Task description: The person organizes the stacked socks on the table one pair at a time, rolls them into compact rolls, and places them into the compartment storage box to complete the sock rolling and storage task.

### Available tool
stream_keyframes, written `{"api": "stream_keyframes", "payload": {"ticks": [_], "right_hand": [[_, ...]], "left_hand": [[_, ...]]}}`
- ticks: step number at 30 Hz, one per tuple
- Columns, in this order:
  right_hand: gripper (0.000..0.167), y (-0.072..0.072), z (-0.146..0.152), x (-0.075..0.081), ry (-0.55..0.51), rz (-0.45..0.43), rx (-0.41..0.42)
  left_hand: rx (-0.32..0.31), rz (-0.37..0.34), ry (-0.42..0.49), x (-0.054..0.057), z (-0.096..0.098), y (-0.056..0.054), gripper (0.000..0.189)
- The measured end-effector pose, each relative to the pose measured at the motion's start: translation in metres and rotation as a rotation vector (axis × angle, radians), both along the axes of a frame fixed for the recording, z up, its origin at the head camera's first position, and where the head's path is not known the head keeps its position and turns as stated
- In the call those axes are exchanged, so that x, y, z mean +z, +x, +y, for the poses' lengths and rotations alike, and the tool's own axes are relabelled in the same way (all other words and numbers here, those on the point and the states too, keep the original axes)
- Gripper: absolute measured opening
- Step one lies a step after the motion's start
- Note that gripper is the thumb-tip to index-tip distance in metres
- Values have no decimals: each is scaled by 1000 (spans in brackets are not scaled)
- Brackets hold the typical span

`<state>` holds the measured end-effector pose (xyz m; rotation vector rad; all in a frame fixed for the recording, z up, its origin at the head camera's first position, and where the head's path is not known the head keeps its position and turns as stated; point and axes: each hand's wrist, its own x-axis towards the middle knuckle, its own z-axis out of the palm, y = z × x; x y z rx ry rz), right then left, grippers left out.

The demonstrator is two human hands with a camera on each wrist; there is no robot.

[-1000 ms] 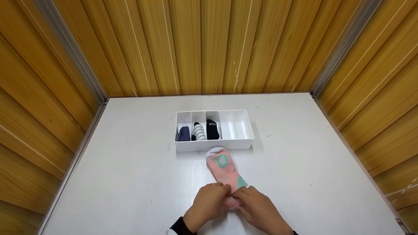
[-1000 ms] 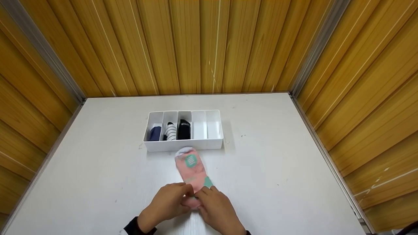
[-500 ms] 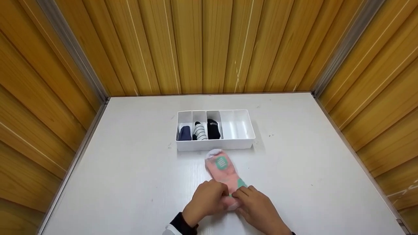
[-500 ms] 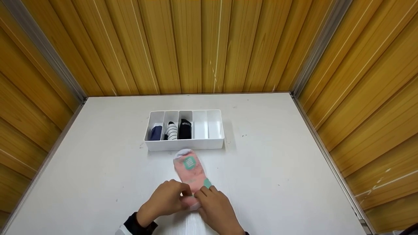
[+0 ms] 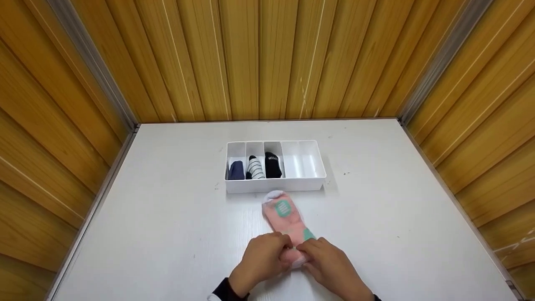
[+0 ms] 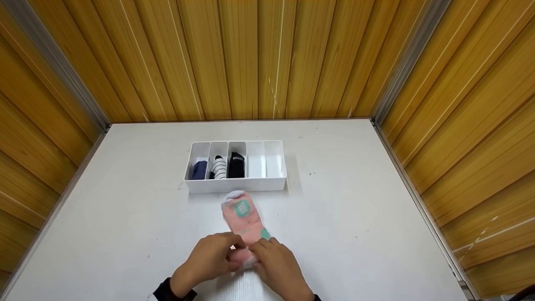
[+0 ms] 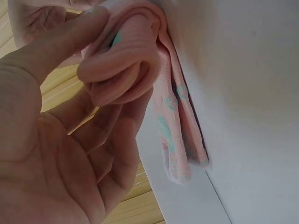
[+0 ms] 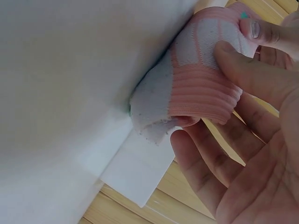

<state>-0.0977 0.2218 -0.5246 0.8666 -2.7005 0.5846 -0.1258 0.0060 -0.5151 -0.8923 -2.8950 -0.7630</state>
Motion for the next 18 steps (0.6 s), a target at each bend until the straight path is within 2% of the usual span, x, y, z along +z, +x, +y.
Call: {"api": "stream_keyframes", "payload": {"ticks": [2, 6, 9, 14, 18], "right_hand": [[43, 0, 0, 0, 3, -11, -5], [41, 0, -1, 0, 14, -26, -11], [45, 0, -1, 1, 34, -12, -6], [60, 3, -1, 1, 84, 8, -1], [55, 4, -2, 0, 95, 39, 3]], "left_hand": [[11, 31, -10, -3, -1, 4, 34], [33, 50, -10, -7, -1, 7, 36], [37, 29, 11, -8, -1, 4, 30], [22, -23, 43, -7, -3, -5, 24], [11, -61, 42, -4, -5, -9, 25]]}}
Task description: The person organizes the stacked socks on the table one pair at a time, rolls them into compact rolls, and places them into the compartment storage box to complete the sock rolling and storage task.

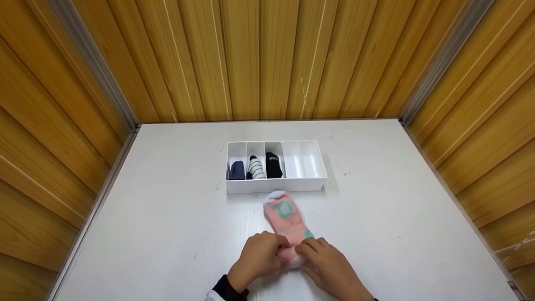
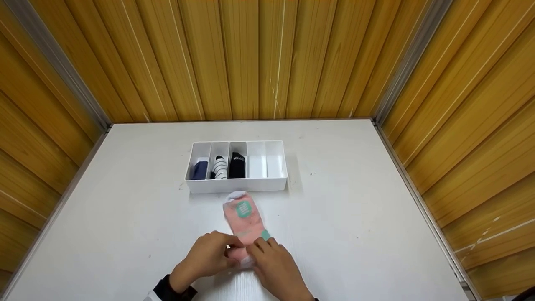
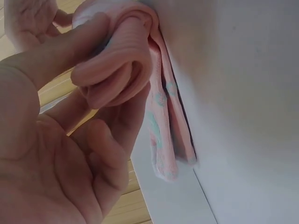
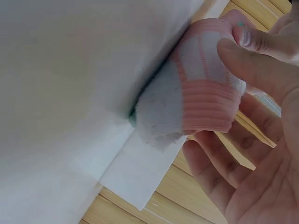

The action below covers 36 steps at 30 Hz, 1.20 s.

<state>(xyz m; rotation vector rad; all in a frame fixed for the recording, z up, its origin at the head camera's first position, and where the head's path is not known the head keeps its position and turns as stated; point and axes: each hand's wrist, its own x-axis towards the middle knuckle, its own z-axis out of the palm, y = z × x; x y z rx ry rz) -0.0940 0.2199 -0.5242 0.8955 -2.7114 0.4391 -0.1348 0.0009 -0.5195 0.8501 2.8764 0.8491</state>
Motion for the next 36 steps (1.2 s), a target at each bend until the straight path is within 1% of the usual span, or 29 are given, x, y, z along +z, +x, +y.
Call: {"api": "stream_keyframes", "payload": {"ticks": [2, 5, 11, 15, 20, 23, 26, 28, 32, 36], "right_hand": [[51, 0, 0, -1, -6, 19, 4], [47, -1, -1, -2, -27, 23, 6], [41, -5, -1, -5, -81, -25, 15], [40, -6, 0, -5, -110, -42, 14], [41, -6, 1, -3, -126, -86, -1], [41, -6, 0, -3, -120, -99, -7], [42, -4, -1, -2, -89, -77, -2], [47, -3, -1, -1, -50, -54, 5], [61, 0, -1, -1, 11, -43, 12], [63, 0, 1, -5, 5, -54, 36]], "left_hand": [[-7, -7, 0, 1, -1, 0, 25], [-12, -6, -1, 3, -1, 0, 24], [-9, 24, -7, 3, -2, 3, 24], [7, 42, -30, 2, -1, 6, 32], [23, 68, -48, -1, 1, 9, 39], [32, 67, -42, -3, 2, 9, 37], [35, 44, -47, -4, 4, 6, 34], [34, 26, -45, -3, 4, 4, 33], [16, 5, -37, -1, 3, 2, 31], [-16, 6, -49, 1, 1, 3, 30]]}}
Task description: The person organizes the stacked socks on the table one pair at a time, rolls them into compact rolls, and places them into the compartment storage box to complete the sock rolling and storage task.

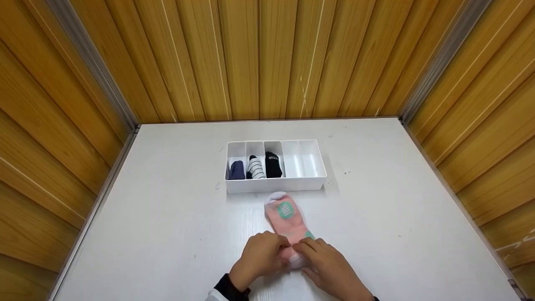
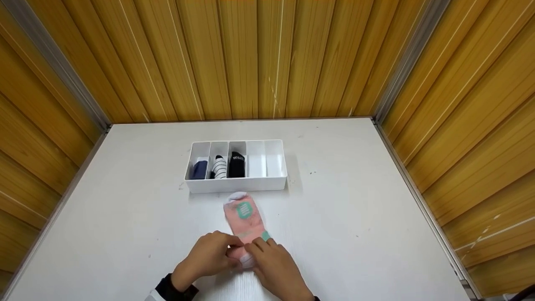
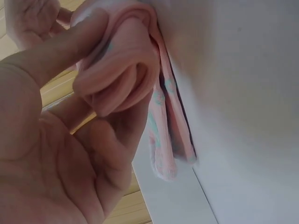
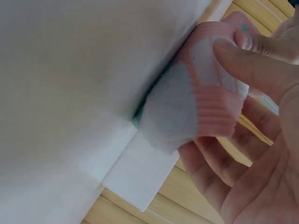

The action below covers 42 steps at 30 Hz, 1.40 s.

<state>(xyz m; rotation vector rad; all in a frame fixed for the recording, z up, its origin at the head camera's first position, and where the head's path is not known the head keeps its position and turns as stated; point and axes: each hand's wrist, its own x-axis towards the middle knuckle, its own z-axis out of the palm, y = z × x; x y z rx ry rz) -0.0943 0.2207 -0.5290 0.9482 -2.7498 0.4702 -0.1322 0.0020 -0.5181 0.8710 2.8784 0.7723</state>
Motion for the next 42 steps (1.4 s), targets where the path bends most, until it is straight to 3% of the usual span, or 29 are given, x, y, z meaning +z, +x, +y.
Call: {"api": "stream_keyframes", "payload": {"ticks": [4, 15, 23, 29, 33, 38, 42], "right_hand": [[63, -1, 2, -2, -33, -1, 27], [53, -4, 1, -4, -75, -18, 15], [59, -8, 4, -2, -134, -94, -3], [65, -7, 3, -3, -103, -50, 5], [69, -4, 1, -3, -29, -21, -24], [62, -3, -2, -3, 13, 56, -58], [58, -4, -3, -2, -4, 36, -58]], "left_hand": [[-17, -1, -19, 0, 0, 1, 28], [17, -10, -6, -1, 0, 5, 30], [65, 135, -102, -7, 10, 13, 52], [88, 201, -190, -10, 15, 14, 37], [83, 186, -174, -10, 15, 12, 26], [69, 155, -141, -8, 13, 8, 21], [60, 112, -136, -7, 11, 7, 23]]}}
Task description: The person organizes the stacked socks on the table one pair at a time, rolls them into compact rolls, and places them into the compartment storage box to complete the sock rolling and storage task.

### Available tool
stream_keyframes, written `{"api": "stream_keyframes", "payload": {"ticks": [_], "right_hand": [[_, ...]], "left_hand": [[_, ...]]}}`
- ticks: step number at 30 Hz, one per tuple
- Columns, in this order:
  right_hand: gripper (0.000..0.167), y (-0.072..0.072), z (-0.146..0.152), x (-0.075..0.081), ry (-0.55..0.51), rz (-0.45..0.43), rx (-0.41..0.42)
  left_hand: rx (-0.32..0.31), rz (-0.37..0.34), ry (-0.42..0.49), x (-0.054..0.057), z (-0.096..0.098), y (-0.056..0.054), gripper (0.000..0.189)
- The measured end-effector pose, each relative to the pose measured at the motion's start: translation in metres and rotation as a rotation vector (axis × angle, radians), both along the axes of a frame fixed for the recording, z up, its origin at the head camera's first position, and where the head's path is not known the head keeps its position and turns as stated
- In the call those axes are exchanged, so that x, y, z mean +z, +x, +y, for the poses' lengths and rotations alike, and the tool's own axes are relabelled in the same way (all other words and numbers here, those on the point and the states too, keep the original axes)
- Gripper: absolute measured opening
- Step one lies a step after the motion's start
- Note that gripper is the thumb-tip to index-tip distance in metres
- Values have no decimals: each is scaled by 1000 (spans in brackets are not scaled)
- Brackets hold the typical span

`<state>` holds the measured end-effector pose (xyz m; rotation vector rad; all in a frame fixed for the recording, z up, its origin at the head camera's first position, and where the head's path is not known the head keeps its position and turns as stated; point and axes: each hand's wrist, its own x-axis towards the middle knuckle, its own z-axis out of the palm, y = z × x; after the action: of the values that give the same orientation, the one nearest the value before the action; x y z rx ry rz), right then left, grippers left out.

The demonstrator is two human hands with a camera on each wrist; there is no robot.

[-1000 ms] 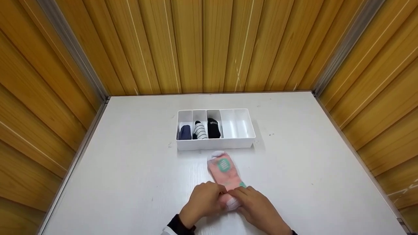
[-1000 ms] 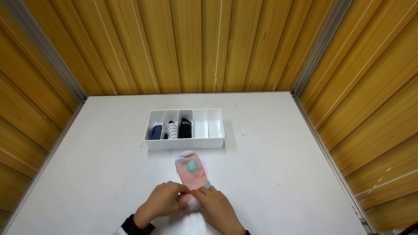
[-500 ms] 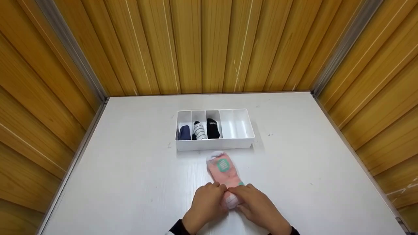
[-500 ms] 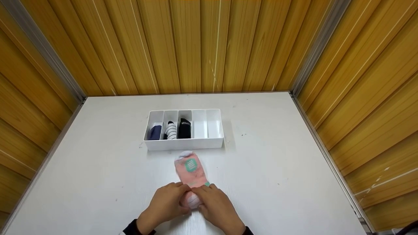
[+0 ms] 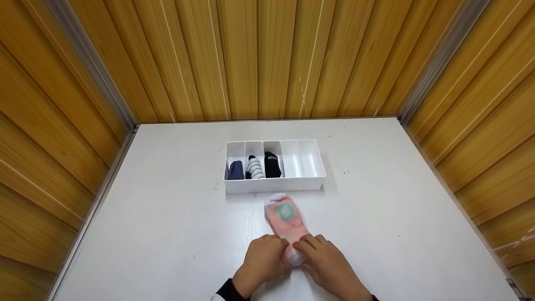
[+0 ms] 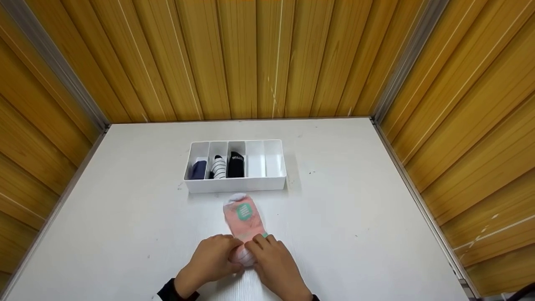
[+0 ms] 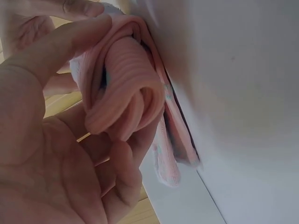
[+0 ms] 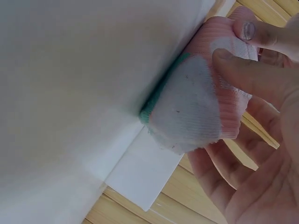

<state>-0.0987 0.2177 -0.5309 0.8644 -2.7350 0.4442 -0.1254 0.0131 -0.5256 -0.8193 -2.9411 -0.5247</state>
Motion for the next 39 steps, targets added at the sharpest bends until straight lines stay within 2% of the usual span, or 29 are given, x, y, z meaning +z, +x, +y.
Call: {"api": "stream_keyframes", "payload": {"ticks": [4, 8, 12, 17, 26, 39], "right_hand": [[55, -1, 0, 0, -29, -43, -2], [51, -2, 0, -1, -41, -46, -2], [50, -3, 0, -3, -57, -20, 1], [54, -3, 0, -2, -55, -32, -9], [64, -2, -1, 1, 27, -67, -47], [54, -3, -2, -3, -31, -52, -27]], "left_hand": [[4, -14, -10, -2, -2, 1, 32], [25, 1, 5, -5, -2, 2, 41], [47, 57, 23, -6, -1, 3, 50], [62, 119, -19, -6, 3, 5, 54], [71, 60, -54, -1, 6, 2, 40], [52, 46, -65, 0, 5, 1, 39]]}}
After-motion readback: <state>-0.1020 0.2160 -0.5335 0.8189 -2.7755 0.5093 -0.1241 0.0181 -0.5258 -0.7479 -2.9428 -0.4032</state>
